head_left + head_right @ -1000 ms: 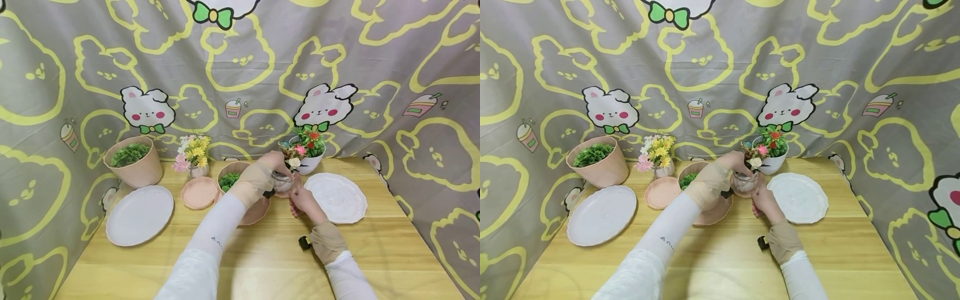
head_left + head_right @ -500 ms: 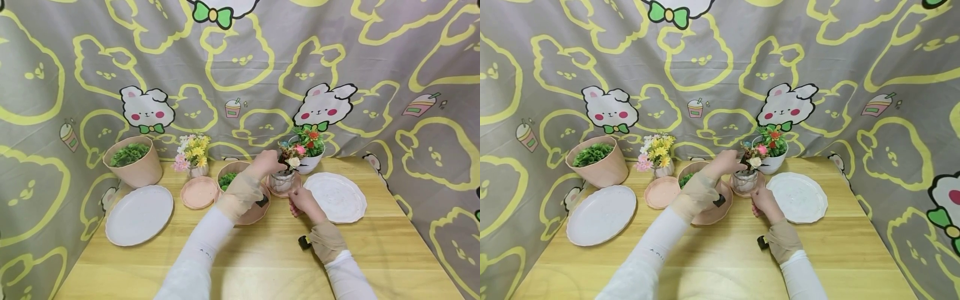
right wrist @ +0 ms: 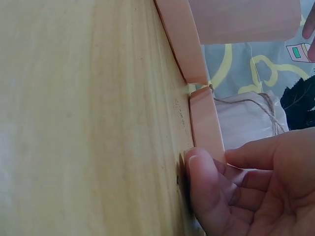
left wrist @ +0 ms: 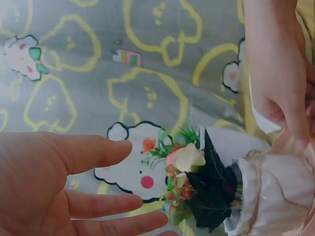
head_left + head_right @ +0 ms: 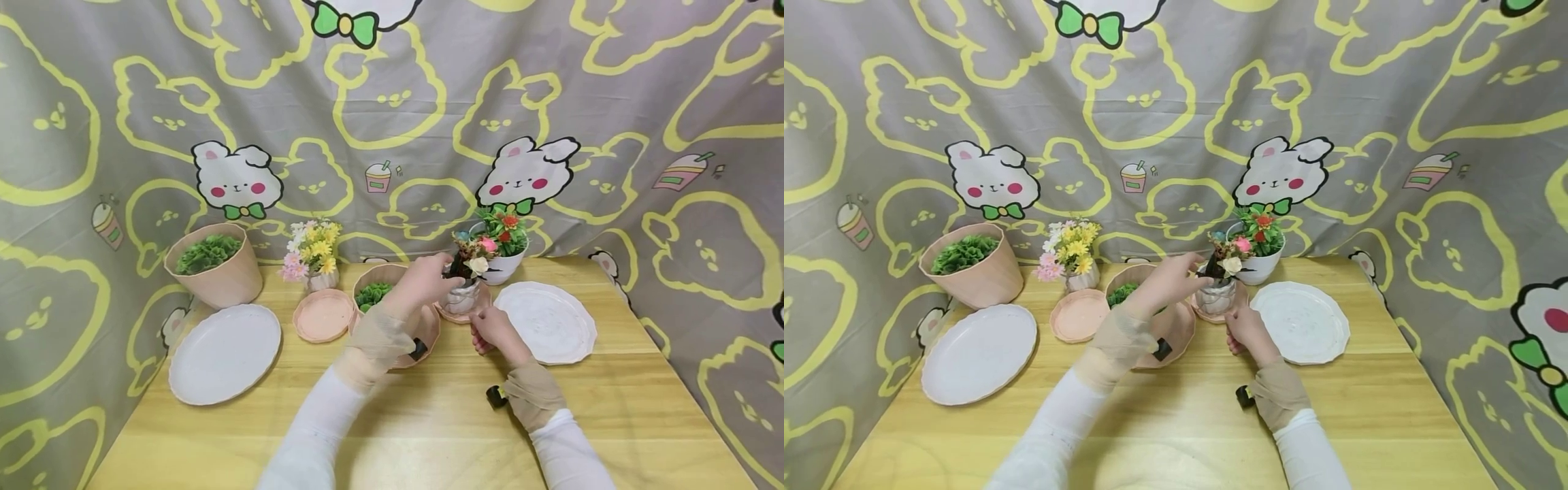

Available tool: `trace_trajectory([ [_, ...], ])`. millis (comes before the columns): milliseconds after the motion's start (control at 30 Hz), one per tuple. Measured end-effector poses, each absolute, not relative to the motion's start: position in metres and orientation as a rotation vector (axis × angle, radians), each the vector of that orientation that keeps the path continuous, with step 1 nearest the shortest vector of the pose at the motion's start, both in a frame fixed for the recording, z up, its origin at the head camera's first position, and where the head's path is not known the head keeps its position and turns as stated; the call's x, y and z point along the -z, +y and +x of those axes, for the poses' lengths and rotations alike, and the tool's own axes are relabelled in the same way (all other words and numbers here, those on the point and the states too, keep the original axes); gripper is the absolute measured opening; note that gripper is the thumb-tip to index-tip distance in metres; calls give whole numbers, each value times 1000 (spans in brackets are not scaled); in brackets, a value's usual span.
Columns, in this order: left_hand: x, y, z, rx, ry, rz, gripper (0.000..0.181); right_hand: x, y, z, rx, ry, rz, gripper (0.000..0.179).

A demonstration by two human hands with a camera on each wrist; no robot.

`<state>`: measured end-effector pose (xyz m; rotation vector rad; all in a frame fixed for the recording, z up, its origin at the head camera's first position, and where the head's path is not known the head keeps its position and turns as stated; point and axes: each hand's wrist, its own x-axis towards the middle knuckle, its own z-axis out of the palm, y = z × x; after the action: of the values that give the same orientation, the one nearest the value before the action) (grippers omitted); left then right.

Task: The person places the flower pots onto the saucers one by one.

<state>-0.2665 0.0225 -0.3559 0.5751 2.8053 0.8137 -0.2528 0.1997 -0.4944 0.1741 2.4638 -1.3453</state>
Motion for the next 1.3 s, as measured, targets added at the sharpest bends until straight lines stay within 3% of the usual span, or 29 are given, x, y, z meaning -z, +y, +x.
trace_trajectory([
  [633,369,13,-243,-1301,2731,661,39,463,219,-250,1366,2437,169,42],
  [1300,409,41,-240,-1292,2550,601,31,420,300,-241,1270,2676,119,45],
])
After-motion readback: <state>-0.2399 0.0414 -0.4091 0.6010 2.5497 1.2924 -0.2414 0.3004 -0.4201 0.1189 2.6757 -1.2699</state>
